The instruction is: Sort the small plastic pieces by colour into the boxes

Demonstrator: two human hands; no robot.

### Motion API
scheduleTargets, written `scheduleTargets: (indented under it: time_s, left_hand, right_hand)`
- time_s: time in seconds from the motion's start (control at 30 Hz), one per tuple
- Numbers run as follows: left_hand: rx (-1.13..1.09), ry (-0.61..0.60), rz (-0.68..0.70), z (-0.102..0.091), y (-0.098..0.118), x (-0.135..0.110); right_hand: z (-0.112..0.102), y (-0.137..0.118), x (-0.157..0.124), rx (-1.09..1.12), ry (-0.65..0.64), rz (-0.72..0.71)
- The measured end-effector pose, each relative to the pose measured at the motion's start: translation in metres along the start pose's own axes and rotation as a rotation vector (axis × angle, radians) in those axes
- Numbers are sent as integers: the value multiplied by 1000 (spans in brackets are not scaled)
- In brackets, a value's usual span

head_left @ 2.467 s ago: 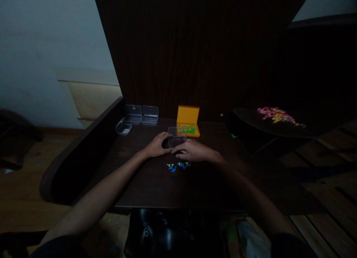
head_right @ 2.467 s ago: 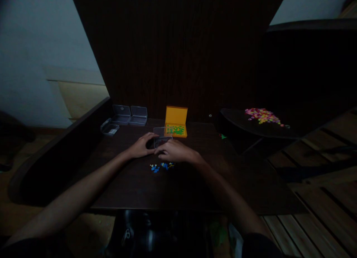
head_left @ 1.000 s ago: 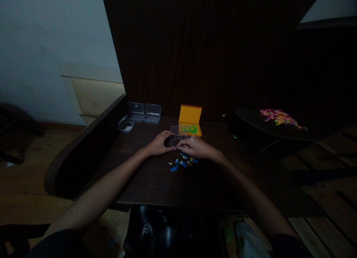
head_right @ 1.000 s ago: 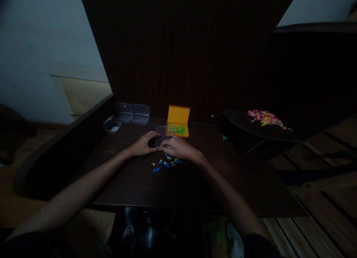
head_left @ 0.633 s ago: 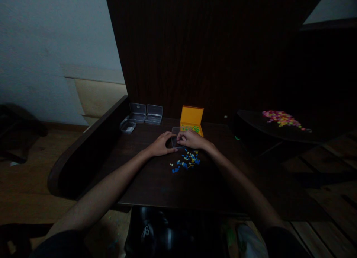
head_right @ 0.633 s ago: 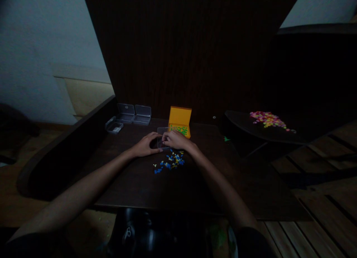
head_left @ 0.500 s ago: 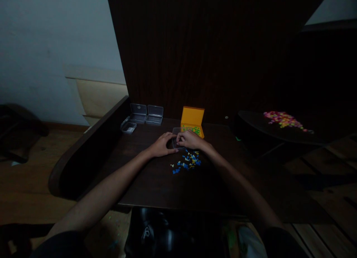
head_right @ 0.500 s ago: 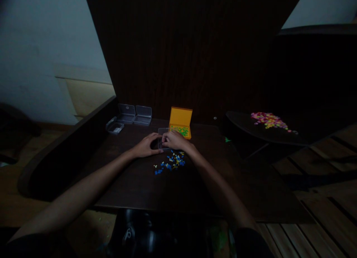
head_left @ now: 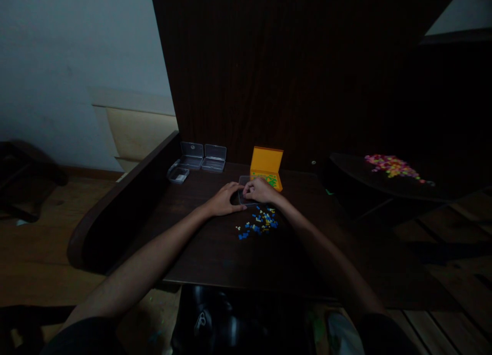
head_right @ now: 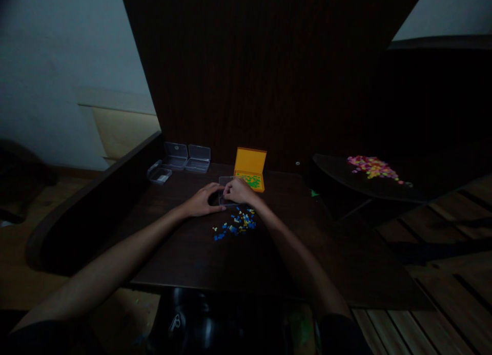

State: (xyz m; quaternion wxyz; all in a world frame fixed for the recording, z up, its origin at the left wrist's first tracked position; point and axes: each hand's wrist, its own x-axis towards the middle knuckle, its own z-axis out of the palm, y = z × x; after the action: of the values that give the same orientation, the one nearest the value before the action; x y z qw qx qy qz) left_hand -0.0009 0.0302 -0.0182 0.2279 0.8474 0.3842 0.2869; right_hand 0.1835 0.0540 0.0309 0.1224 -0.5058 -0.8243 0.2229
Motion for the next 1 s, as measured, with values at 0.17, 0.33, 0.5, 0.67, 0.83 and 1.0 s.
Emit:
scheduleTargets:
  time_s: [0.17, 0.33, 0.5, 0.67, 0.83, 1.0]
  left_hand:
    - [-1, -6, 6, -1, 0, 1]
    - [-2, -2, 11, -1, 1, 0]
    - [-3, -3, 12, -2, 3, 0]
    - [-10, 6, 20, -2, 2, 0]
    - [-1, -2, 11, -1, 1, 0]
    - [-3, -2, 3, 0, 0, 0]
  right_hand:
    - [2, 0, 0, 72, 3, 55]
    - [7, 3, 4, 141, 21, 124]
    - [10, 5, 5, 194, 28, 157]
    - [10, 2, 4, 212, 34, 194]
    - [9, 0, 4, 195, 30, 196]
    - [10, 2, 3, 172, 28, 145]
